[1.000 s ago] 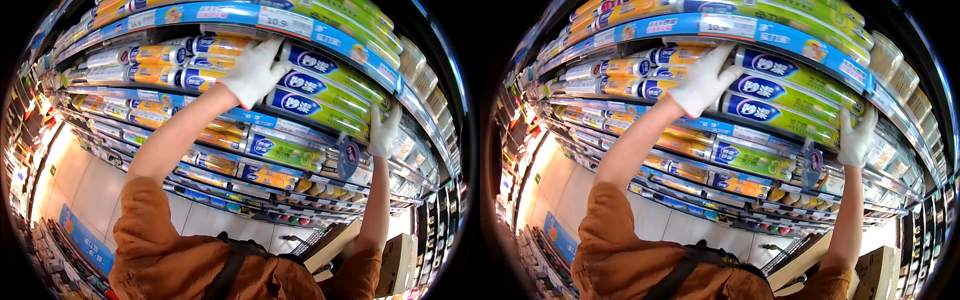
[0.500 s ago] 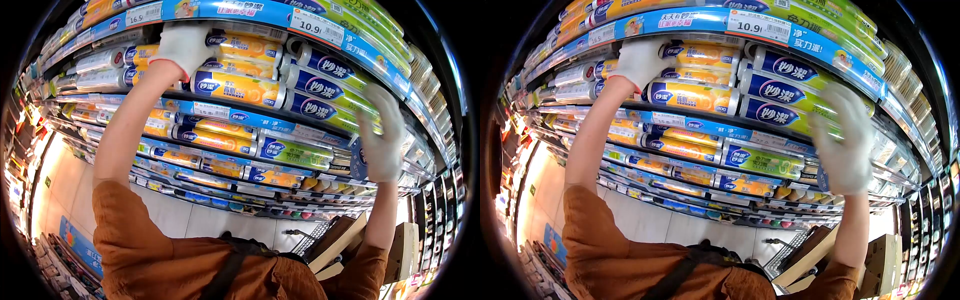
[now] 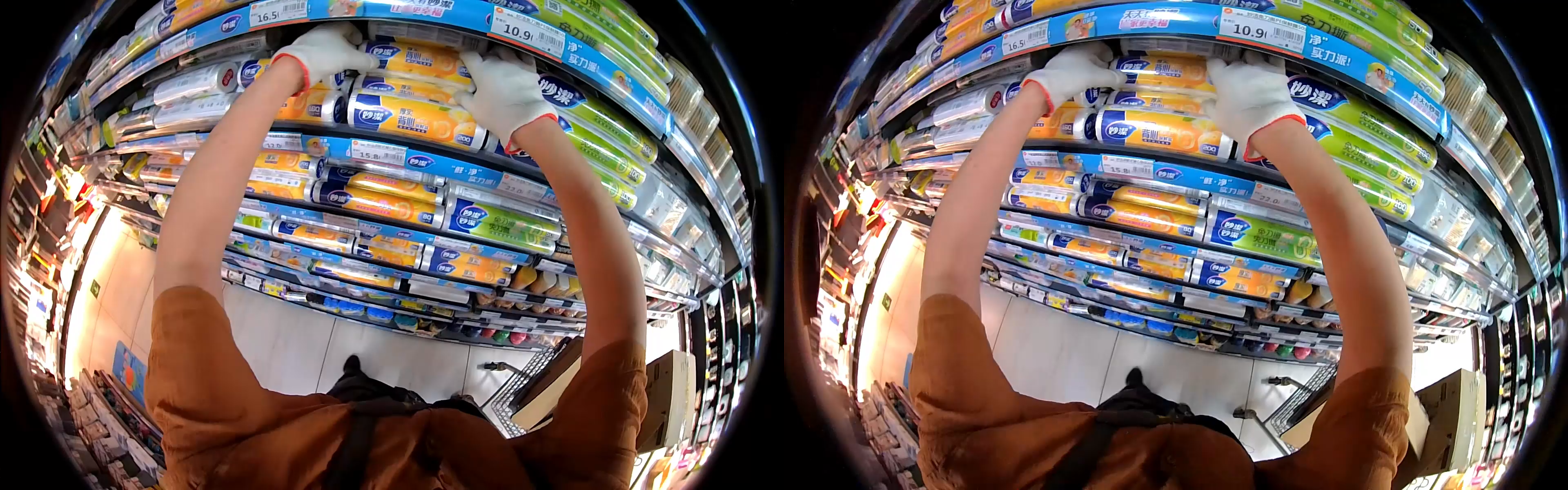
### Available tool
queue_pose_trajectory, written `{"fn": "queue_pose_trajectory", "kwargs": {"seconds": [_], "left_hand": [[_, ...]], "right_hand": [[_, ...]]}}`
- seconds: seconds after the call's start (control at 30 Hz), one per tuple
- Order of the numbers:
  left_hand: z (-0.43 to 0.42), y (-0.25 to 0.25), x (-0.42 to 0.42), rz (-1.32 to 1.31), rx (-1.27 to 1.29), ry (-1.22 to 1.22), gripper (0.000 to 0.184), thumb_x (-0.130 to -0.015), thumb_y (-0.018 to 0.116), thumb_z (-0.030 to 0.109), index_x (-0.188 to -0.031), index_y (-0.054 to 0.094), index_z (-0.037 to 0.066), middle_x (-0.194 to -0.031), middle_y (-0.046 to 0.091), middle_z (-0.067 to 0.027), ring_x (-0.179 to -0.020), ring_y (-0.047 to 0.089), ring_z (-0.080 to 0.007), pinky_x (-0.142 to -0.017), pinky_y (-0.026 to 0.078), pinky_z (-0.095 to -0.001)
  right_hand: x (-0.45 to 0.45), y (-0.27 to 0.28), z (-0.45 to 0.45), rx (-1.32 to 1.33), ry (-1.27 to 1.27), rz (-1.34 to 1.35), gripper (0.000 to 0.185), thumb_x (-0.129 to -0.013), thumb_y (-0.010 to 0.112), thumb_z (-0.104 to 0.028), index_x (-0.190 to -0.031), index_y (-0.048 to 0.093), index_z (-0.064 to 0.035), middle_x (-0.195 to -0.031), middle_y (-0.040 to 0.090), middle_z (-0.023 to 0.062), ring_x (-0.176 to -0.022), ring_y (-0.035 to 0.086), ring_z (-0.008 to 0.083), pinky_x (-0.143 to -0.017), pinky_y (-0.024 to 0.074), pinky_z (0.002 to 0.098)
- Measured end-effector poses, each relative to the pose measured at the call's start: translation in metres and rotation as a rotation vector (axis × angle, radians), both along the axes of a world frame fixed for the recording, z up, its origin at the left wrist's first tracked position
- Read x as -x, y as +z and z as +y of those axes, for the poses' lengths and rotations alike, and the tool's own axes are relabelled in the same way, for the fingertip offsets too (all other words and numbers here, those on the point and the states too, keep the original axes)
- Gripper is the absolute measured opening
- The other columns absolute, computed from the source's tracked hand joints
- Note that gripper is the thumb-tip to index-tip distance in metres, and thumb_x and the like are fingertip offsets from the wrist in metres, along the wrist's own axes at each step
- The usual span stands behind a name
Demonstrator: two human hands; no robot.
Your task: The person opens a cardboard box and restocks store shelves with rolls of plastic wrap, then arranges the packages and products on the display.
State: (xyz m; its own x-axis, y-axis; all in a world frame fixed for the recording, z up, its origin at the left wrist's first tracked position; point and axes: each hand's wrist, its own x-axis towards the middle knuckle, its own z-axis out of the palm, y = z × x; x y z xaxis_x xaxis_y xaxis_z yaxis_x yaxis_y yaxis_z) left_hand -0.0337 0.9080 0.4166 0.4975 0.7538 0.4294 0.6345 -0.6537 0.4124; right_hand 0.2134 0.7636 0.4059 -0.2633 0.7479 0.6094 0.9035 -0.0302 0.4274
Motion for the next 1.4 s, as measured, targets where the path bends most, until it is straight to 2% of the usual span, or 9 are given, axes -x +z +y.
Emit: {"fn": "queue_pose_trajectory", "kwargs": {"seconds": [0.13,0.27,0.47,0.6,0.83,1.0,1.13,1.23,1.4], "left_hand": [[0.01,-0.004,0.012,-0.013,-0.125,-0.004,0.067,-0.079,0.071,0.057,-0.118,0.069,0.002,-0.108,0.072,-0.0153,-0.088,0.071,-0.0289,-0.082,0.054,-0.0366],[0.001,0.013,-0.001,0.233,-0.102,-0.074,0.075,-0.079,0.072,0.053,-0.132,0.06,0.001,-0.124,0.067,-0.0191,-0.11,0.067,-0.0297,-0.098,0.049,-0.0341],[-0.003,0.023,0.014,0.232,0.087,-0.339,0.084,-0.071,0.078,0.054,-0.132,0.058,0.0,-0.116,0.07,-0.0183,-0.101,0.069,-0.0287,-0.089,0.054,-0.0352],[0.005,0.01,0.002,0.305,-0.217,-0.299,0.076,-0.069,0.078,0.046,-0.125,0.061,-0.003,-0.098,0.072,-0.0104,-0.081,0.068,-0.0179,-0.07,0.055,-0.0281],[0.012,0.018,0.007,0.224,0.211,-0.614,0.07,-0.077,0.075,0.045,-0.129,0.06,0.002,-0.094,0.071,-0.0072,-0.078,0.065,-0.0115,-0.057,0.051,-0.0247],[0.017,0.001,0.008,0.259,-0.272,-0.512,0.065,-0.085,0.07,0.054,-0.134,0.061,0.012,-0.117,0.071,-0.0144,-0.103,0.07,-0.0254,-0.092,0.054,-0.0332],[0.011,0.005,0.024,0.092,-0.073,-0.471,0.058,-0.09,0.063,0.057,-0.13,0.065,0.015,-0.119,0.07,-0.0163,-0.107,0.069,-0.0288,-0.093,0.053,-0.0351],[0.024,0.005,0.023,0.112,-0.499,-0.173,0.057,-0.096,0.054,0.055,-0.128,0.065,0.009,-0.11,0.072,-0.0158,-0.093,0.071,-0.0261,-0.089,0.054,-0.0355],[0.051,0.013,-0.003,0.154,-0.169,-0.351,0.053,-0.097,0.054,0.05,-0.13,0.064,0.01,-0.118,0.07,-0.0171,-0.106,0.067,-0.0298,-0.098,0.05,-0.0366]], "right_hand": [[0.011,0.009,0.006,0.135,-0.113,0.091,0.048,-0.082,0.07,-0.04,-0.12,0.062,-0.0111,-0.107,0.07,0.0147,-0.108,0.064,0.0335,-0.093,0.0493,0.0462],[0.026,0.017,0.015,0.193,-0.23,0.104,0.056,-0.078,0.071,-0.041,-0.125,0.061,-0.0128,-0.113,0.069,0.0155,-0.107,0.065,0.0343,-0.09,0.0528,0.0443],[0.034,0.005,0.022,0.024,-0.255,0.131,0.066,-0.076,0.073,-0.044,-0.134,0.058,-0.0183,-0.116,0.07,0.0133,-0.109,0.065,0.0345,-0.099,0.0484,0.0453],[0.039,0.001,0.017,-0.024,-0.312,0.187,0.066,-0.073,0.076,-0.044,-0.133,0.059,-0.0192,-0.115,0.071,0.0112,-0.111,0.064,0.0333,-0.106,0.0397,0.0502],[0.027,-0.002,-0.008,-0.04,-0.134,0.063,0.06,-0.08,0.076,-0.041,-0.132,0.06,-0.0156,-0.123,0.067,0.0122,-0.113,0.062,0.0336,-0.102,0.0414,0.0513],[0.022,0.005,-0.015,0.098,-0.065,0.129,0.054,-0.085,0.074,-0.035,-0.132,0.059,-0.0126,-0.125,0.065,0.013,-0.112,0.062,0.0344,-0.1,0.0449,0.0468],[0.022,0.011,-0.02,0.151,-0.049,0.104,0.053,-0.089,0.069,-0.039,-0.133,0.057,-0.0118,-0.122,0.064,0.0144,-0.114,0.06,0.0337,-0.1,0.0436,0.0479],[0.026,0.013,-0.023,0.169,-0.036,0.141,0.055,-0.085,0.073,-0.031,-0.133,0.057,-0.0115,-0.123,0.065,0.015,-0.11,0.061,0.0358,-0.098,0.0459,0.0458],[0.023,0.02,-0.023,0.224,0.016,0.171,0.057,-0.086,0.073,-0.036,-0.133,0.057,-0.0085,-0.127,0.063,0.0183,-0.113,0.062,0.0377,-0.099,0.0501,0.0429]]}}
